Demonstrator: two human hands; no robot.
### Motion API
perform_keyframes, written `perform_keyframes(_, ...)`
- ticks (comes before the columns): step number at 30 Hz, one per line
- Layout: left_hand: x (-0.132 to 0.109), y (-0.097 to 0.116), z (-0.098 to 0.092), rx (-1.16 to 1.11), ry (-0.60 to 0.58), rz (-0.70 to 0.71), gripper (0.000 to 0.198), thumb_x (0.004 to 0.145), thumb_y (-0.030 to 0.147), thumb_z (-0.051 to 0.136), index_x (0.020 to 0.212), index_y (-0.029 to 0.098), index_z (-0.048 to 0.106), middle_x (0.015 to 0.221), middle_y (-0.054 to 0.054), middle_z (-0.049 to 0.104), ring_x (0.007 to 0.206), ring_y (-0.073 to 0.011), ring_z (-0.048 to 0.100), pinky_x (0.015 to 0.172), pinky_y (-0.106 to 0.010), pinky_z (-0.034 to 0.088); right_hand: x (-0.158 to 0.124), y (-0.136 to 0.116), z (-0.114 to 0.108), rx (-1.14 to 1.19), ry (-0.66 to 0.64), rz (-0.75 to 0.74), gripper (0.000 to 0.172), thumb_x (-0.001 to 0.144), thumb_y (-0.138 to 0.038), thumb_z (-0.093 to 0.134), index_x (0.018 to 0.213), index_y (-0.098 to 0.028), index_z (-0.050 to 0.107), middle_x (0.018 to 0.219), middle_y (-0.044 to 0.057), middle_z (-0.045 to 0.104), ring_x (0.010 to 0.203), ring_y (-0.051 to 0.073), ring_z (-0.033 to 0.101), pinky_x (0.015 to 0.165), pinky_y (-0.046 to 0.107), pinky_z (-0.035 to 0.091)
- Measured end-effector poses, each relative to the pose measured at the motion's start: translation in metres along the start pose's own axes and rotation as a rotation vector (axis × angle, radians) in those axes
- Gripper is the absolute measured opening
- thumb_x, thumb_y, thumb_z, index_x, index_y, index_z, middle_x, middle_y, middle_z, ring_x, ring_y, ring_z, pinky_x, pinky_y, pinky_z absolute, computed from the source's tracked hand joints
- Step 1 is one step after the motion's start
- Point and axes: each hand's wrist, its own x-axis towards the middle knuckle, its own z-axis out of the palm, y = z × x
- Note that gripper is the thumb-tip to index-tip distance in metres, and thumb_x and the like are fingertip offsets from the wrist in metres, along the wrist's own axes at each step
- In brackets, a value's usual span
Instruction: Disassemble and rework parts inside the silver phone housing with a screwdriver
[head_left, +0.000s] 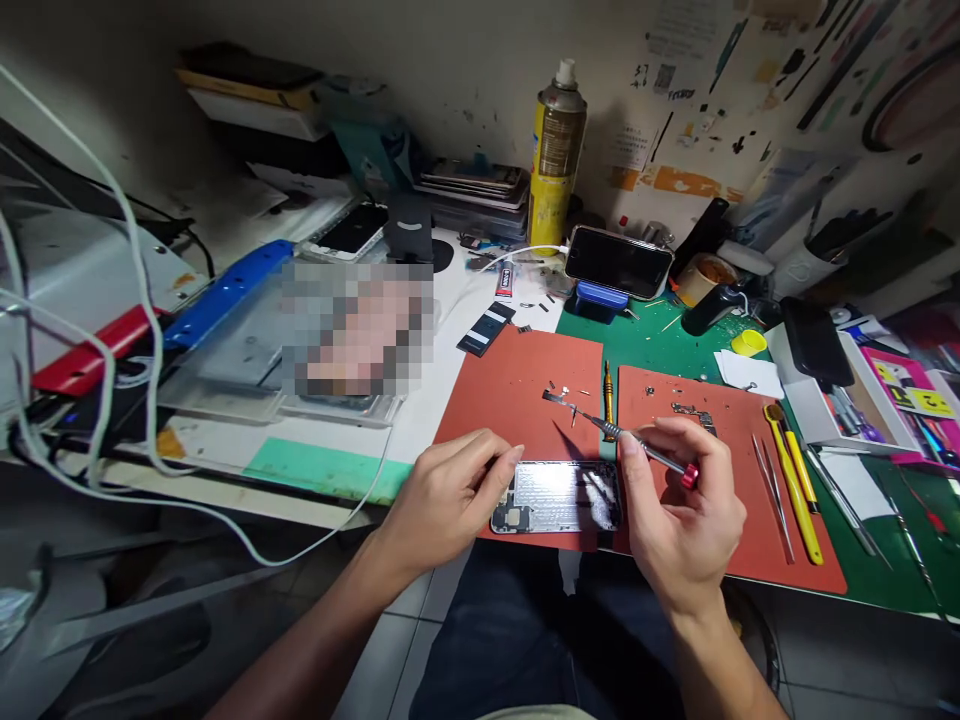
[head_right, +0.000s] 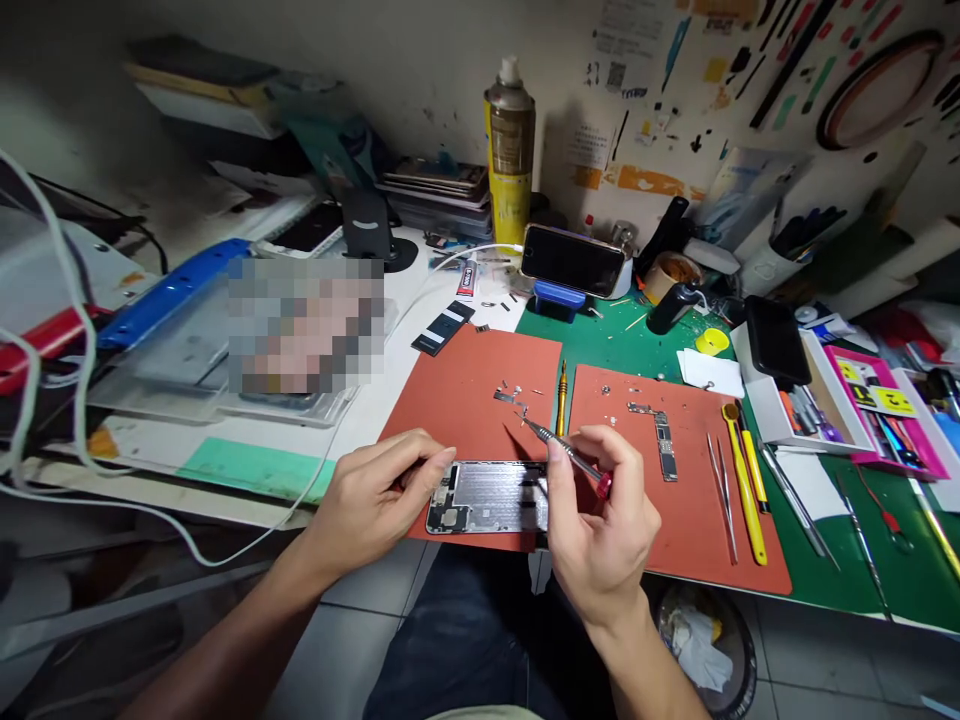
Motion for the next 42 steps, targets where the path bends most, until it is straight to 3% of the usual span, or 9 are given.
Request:
perform_keyframes(7, 0.0, -0.002, -0.003, -0.058, -0.038, -0.146, 0.033, 0.113, 0.029, 0.053, 0.081, 0.02, 0.059, 0.066, 0.006, 0.05, 0.056, -0.0093, 0.043, 0.054, -0.026, 0.034, 0.05, 0.014, 0.021, -0.145, -0.037, 0.004, 0.022, 0.102, -0.038, 0.069, 0.115, -0.021, 0.064, 0.096, 0.003, 0.08, 0.085, 0.017, 0.08, 0.068, 0.027, 0.063)
perform_keyframes(11, 0.001, -0.002, -0.002, -0.081, -0.04, -0.136, 0.034, 0.113, 0.028, 0.053, 0.081, 0.019, 0.058, 0.066, 0.006, 0.049, 0.056, -0.0089, 0.043, 0.054, -0.025, 0.033, 0.054, 0.021, 0.032, -0.171, -0.071, -0.011, 0.018, 0.102, -0.035, 0.066, 0.113, -0.021, 0.063, 0.099, 0.004, 0.079, 0.085, 0.016, 0.079, 0.067, 0.026, 0.061)
perform_keyframes(16, 0.001, -0.001, -0.001, -0.077, -0.044, -0.094, 0.029, 0.112, 0.023, 0.054, 0.083, 0.019, 0.058, 0.068, 0.006, 0.052, 0.057, -0.0086, 0.045, 0.055, -0.026, 0.033, 0.049, 0.024, 0.039, -0.184, -0.035, -0.019, 0.017, 0.102, -0.034, 0.067, 0.111, -0.02, 0.063, 0.1, 0.005, 0.078, 0.086, 0.016, 0.078, 0.071, 0.027, 0.062)
perform_keyframes(20, -0.001, -0.003, 0.0, -0.091, -0.024, -0.056, 0.02, 0.11, 0.019, 0.058, 0.091, 0.019, 0.062, 0.076, 0.004, 0.059, 0.061, -0.0087, 0.049, 0.058, -0.025, 0.037, 0.034, 0.012, 0.024, -0.038, 0.066, 0.055, 0.022, 0.096, -0.034, 0.077, 0.109, -0.02, 0.066, 0.098, 0.003, 0.076, 0.085, 0.015, 0.077, 0.076, 0.027, 0.064)
perform_keyframes(23, -0.003, -0.004, 0.001, -0.138, 0.003, -0.001, 0.006, 0.109, 0.016, 0.064, 0.109, 0.019, 0.068, 0.094, 0.001, 0.067, 0.068, -0.0083, 0.054, 0.061, -0.024, 0.042, 0.009, 0.001, 0.005, 0.171, 0.037, 0.2, 0.024, 0.092, -0.032, 0.084, 0.106, -0.021, 0.068, 0.088, 0.001, 0.074, 0.074, 0.014, 0.075, 0.069, 0.026, 0.063)
perform_keyframes(27, -0.006, -0.005, 0.002, -0.185, -0.024, 0.057, 0.02, 0.107, 0.017, 0.068, 0.127, 0.02, 0.07, 0.11, -0.004, 0.071, 0.074, -0.0085, 0.06, 0.062, -0.023, 0.047, -0.022, 0.002, -0.013, 0.417, -0.068, 0.447, 0.027, 0.091, -0.03, 0.086, 0.109, -0.021, 0.068, 0.076, -0.001, 0.071, 0.062, 0.013, 0.068, 0.063, 0.026, 0.06)
perform_keyframes(33, -0.005, -0.005, 0.001, -0.209, -0.105, 0.106, 0.016, 0.105, 0.015, 0.071, 0.12, 0.017, 0.074, 0.106, -0.004, 0.072, 0.09, -0.0131, 0.071, 0.074, -0.024, 0.054, -0.033, 0.012, -0.01, 0.561, -0.145, 0.513, 0.027, 0.092, -0.029, 0.087, 0.111, -0.022, 0.068, 0.079, 0.0, 0.074, 0.064, 0.013, 0.069, 0.064, 0.025, 0.06)
perform_keyframes(42, -0.003, -0.004, 0.001, -0.228, -0.119, 0.11, 0.005, 0.106, 0.013, 0.069, 0.106, 0.015, 0.074, 0.097, -0.003, 0.07, 0.083, -0.0122, 0.068, 0.07, -0.024, 0.052, -0.032, 0.012, -0.007, 0.575, -0.182, 0.476, 0.023, 0.093, -0.026, 0.085, 0.11, -0.023, 0.07, 0.078, -0.001, 0.074, 0.064, 0.012, 0.07, 0.063, 0.023, 0.06)
